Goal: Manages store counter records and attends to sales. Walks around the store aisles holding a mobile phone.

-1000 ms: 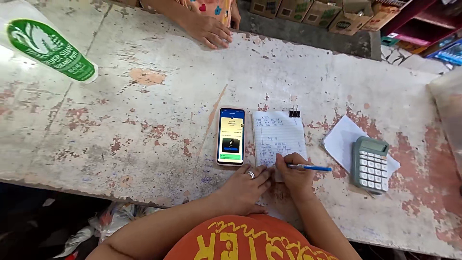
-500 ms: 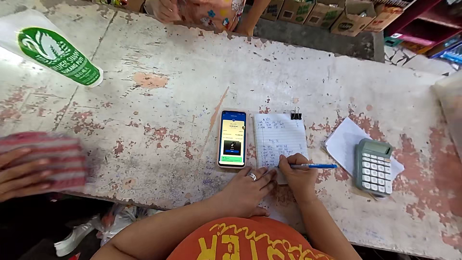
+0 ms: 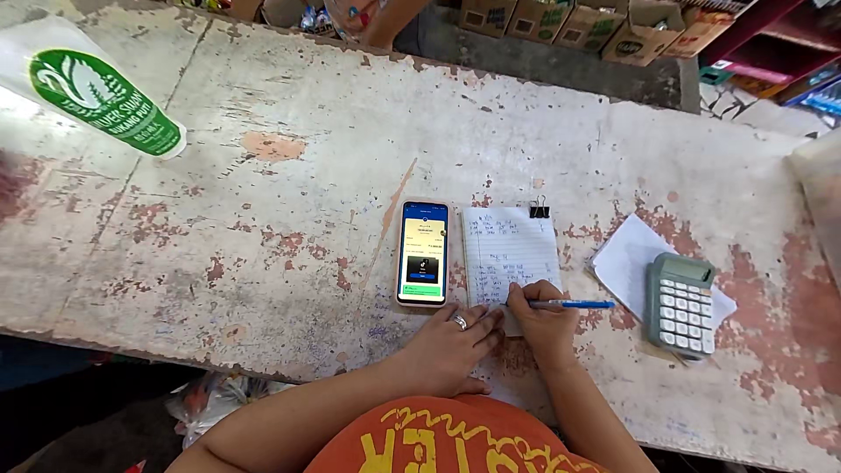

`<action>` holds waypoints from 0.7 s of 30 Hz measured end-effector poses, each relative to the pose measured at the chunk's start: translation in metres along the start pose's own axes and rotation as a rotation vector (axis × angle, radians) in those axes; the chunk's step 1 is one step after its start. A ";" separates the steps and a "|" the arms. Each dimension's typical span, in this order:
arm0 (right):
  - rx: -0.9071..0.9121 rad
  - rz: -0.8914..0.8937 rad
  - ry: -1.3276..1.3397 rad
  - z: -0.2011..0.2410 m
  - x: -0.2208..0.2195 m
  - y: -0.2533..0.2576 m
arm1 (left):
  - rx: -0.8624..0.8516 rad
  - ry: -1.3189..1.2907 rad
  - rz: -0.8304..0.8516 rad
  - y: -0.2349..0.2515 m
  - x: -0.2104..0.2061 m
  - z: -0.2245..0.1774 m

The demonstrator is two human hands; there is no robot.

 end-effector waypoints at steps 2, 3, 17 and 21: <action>0.004 0.014 0.007 0.001 0.000 0.000 | -0.001 0.009 -0.011 0.000 0.001 0.000; -0.006 0.022 0.006 0.001 0.000 0.000 | -0.001 0.009 -0.010 0.000 0.001 -0.001; -0.016 0.035 -0.037 0.002 0.002 0.003 | -0.013 0.036 -0.019 0.001 0.001 -0.001; 0.045 0.025 -0.072 0.003 0.002 0.000 | -0.027 0.053 -0.072 0.001 0.001 -0.001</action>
Point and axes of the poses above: each hand's wrist, its own y-axis towards the middle knuckle, its own x-axis out of the back of the hand, z = x × y, the point moved 9 cm from there along y, towards the middle knuckle, and after that the axes turned 9 degrees about -z, right-handed, at the moved point
